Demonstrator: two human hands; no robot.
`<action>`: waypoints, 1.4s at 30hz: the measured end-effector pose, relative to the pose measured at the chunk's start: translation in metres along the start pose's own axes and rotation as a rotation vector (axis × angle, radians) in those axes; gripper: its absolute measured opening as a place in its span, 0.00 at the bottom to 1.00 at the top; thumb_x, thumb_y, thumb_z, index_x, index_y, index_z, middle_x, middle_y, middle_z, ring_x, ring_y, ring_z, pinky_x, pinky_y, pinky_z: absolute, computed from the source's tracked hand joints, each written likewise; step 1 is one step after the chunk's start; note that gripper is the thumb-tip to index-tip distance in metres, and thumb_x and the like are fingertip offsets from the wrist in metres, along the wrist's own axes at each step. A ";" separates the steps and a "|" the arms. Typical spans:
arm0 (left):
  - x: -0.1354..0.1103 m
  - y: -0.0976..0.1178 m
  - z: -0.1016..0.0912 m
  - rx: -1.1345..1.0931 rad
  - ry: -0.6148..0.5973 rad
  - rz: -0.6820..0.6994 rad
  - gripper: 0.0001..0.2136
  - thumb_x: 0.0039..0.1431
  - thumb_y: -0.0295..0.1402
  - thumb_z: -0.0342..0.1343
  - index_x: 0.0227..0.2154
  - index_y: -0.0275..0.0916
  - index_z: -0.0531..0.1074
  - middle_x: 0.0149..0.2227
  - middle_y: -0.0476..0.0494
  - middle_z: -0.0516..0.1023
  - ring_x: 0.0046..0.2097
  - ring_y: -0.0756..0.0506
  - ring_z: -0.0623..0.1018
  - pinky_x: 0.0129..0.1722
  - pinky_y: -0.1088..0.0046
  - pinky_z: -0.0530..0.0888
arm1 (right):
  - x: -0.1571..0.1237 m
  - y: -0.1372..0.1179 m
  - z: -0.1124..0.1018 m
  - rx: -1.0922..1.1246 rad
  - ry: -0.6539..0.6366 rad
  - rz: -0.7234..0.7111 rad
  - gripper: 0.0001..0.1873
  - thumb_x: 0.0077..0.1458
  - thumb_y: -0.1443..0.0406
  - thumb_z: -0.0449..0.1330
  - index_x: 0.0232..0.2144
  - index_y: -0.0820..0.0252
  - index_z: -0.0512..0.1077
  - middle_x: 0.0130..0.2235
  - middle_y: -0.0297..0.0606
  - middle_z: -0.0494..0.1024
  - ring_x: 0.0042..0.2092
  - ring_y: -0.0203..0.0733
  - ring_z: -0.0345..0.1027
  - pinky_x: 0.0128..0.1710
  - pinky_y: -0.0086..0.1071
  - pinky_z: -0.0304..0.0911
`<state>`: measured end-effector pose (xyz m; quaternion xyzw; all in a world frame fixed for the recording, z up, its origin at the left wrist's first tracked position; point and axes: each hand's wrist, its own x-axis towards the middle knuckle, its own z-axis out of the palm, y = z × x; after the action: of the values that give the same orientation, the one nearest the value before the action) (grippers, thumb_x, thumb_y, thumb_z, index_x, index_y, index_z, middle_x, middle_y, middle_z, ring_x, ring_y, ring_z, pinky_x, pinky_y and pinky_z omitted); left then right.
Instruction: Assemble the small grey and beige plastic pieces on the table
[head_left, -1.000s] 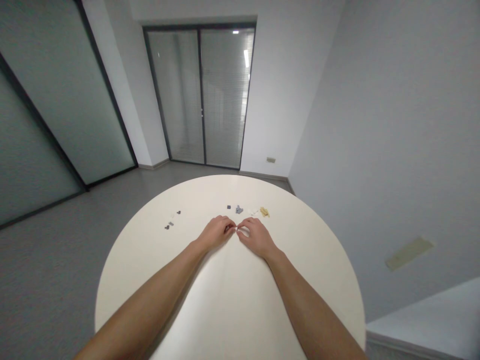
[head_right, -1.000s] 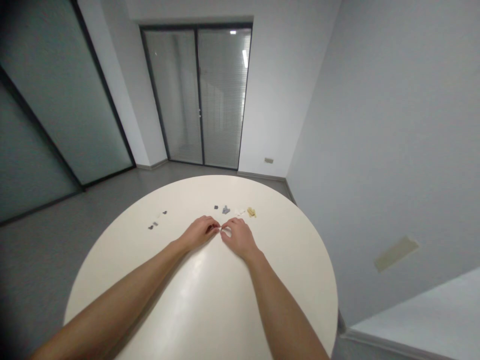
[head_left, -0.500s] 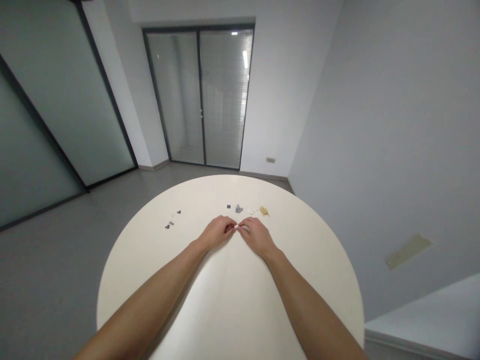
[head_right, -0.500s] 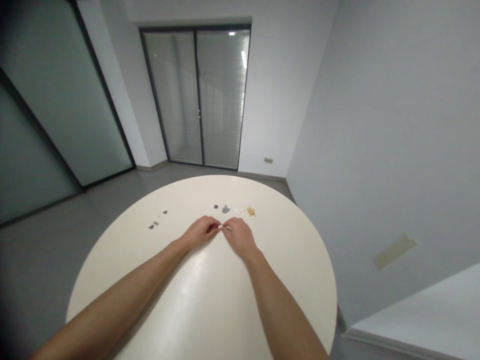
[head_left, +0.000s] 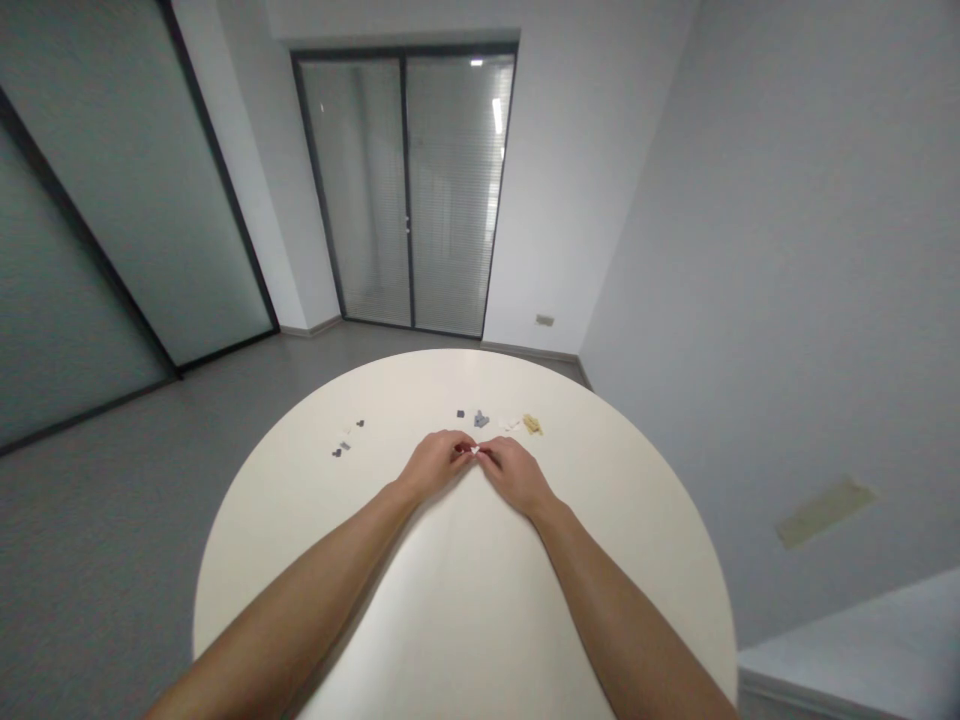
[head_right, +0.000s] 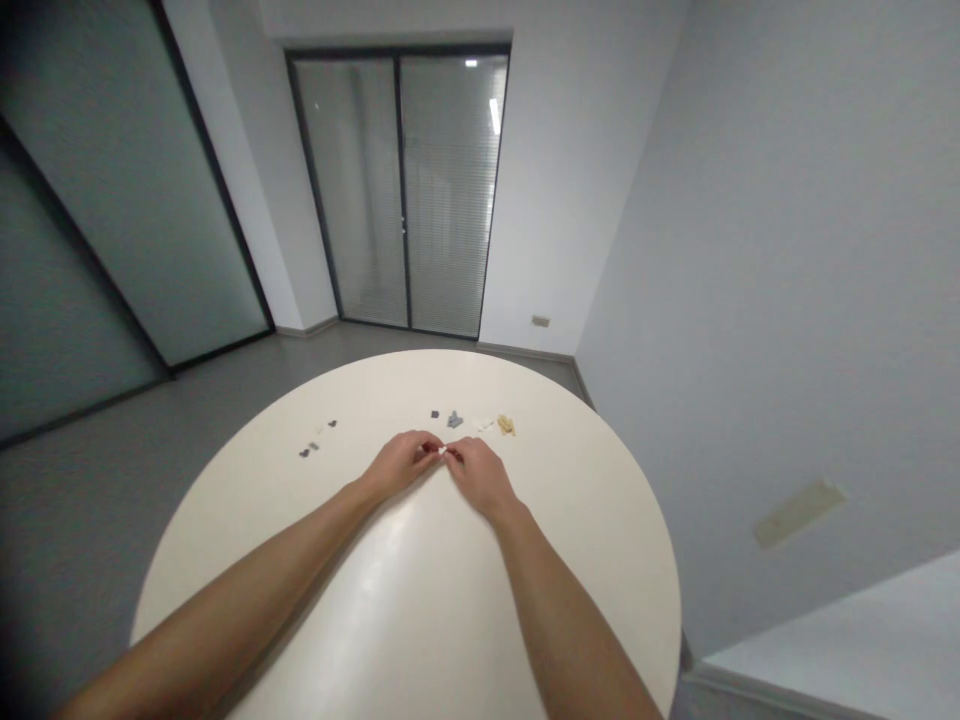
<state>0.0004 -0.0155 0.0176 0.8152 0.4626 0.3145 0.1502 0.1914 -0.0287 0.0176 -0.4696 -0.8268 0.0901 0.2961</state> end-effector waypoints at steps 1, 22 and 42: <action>0.000 0.000 0.000 -0.010 0.000 0.000 0.10 0.61 0.37 0.54 0.40 0.42 0.78 0.38 0.45 0.82 0.38 0.45 0.78 0.39 0.71 0.71 | 0.000 0.000 0.000 0.011 0.009 -0.002 0.11 0.64 0.63 0.54 0.42 0.57 0.76 0.42 0.38 0.78 0.46 0.40 0.69 0.47 0.33 0.61; -0.001 0.004 -0.001 -0.176 0.052 -0.001 0.08 0.61 0.34 0.54 0.40 0.43 0.77 0.39 0.48 0.82 0.40 0.46 0.79 0.44 0.71 0.73 | 0.000 0.001 -0.003 0.008 0.086 -0.060 0.10 0.63 0.63 0.58 0.44 0.56 0.76 0.44 0.39 0.79 0.46 0.42 0.70 0.50 0.36 0.61; -0.001 0.002 -0.001 -0.146 0.079 -0.005 0.08 0.61 0.34 0.53 0.40 0.43 0.76 0.37 0.49 0.81 0.38 0.47 0.78 0.41 0.73 0.72 | 0.003 -0.001 -0.002 -0.036 0.102 -0.142 0.13 0.65 0.67 0.55 0.48 0.57 0.76 0.43 0.40 0.81 0.44 0.42 0.73 0.48 0.36 0.64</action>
<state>0.0012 -0.0179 0.0189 0.7878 0.4461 0.3789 0.1919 0.1909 -0.0271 0.0202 -0.4192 -0.8433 0.0300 0.3349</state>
